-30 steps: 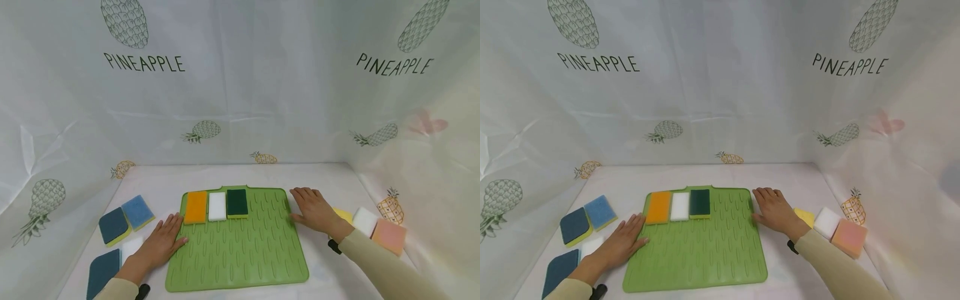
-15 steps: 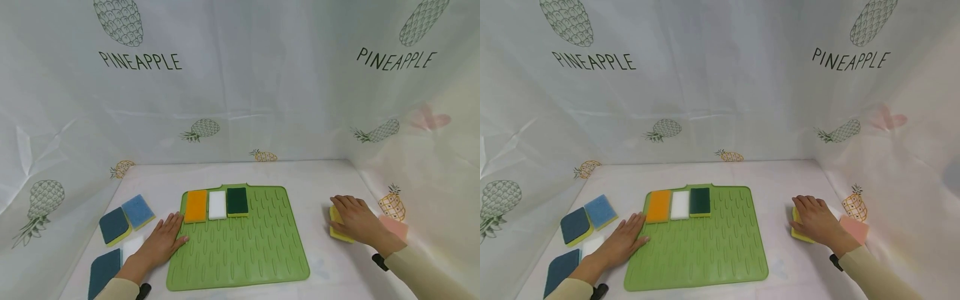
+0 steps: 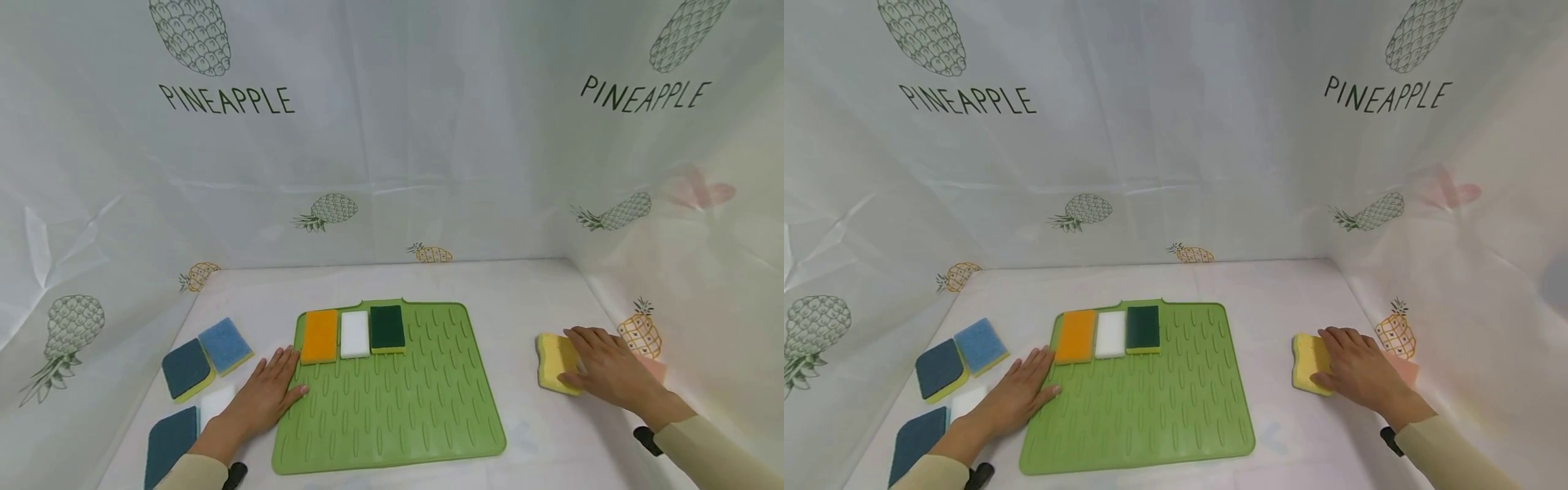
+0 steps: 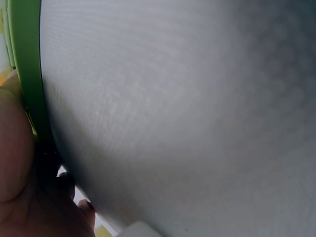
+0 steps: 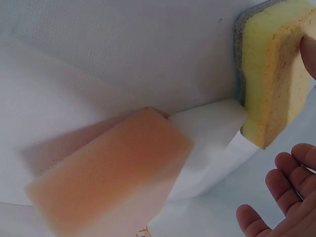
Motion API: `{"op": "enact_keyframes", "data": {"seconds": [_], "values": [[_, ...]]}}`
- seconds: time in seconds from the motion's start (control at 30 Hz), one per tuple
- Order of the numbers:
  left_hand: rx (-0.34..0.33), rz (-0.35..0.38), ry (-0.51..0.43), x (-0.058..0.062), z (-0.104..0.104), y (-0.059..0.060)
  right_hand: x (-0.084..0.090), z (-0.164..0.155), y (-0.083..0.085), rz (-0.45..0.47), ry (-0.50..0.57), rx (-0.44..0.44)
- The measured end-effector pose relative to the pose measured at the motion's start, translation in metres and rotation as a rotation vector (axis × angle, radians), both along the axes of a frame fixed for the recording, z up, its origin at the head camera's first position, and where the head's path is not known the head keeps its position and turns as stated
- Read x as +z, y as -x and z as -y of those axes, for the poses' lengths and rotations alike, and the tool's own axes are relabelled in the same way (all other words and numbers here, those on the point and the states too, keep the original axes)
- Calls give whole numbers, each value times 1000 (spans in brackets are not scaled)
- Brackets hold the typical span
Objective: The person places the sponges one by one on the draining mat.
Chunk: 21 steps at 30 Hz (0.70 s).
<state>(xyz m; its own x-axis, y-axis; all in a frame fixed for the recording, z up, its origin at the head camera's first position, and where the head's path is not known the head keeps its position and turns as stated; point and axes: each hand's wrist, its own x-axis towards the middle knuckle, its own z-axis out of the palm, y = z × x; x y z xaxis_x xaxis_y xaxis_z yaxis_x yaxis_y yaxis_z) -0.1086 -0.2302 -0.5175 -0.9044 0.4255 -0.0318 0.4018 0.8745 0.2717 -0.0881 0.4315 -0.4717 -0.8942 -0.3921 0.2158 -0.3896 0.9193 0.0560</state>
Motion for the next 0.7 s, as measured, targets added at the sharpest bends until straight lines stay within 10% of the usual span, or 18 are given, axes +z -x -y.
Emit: {"op": "enact_keyframes", "data": {"seconds": [0.37, 0.7], "values": [[-3, -14, -3, -3, 0, 0, 0, 0, -1, 75, -15, -29], [13, 16, 0, -3, 2, 1, -13, 3, -3, -66, -2, 47]]}}
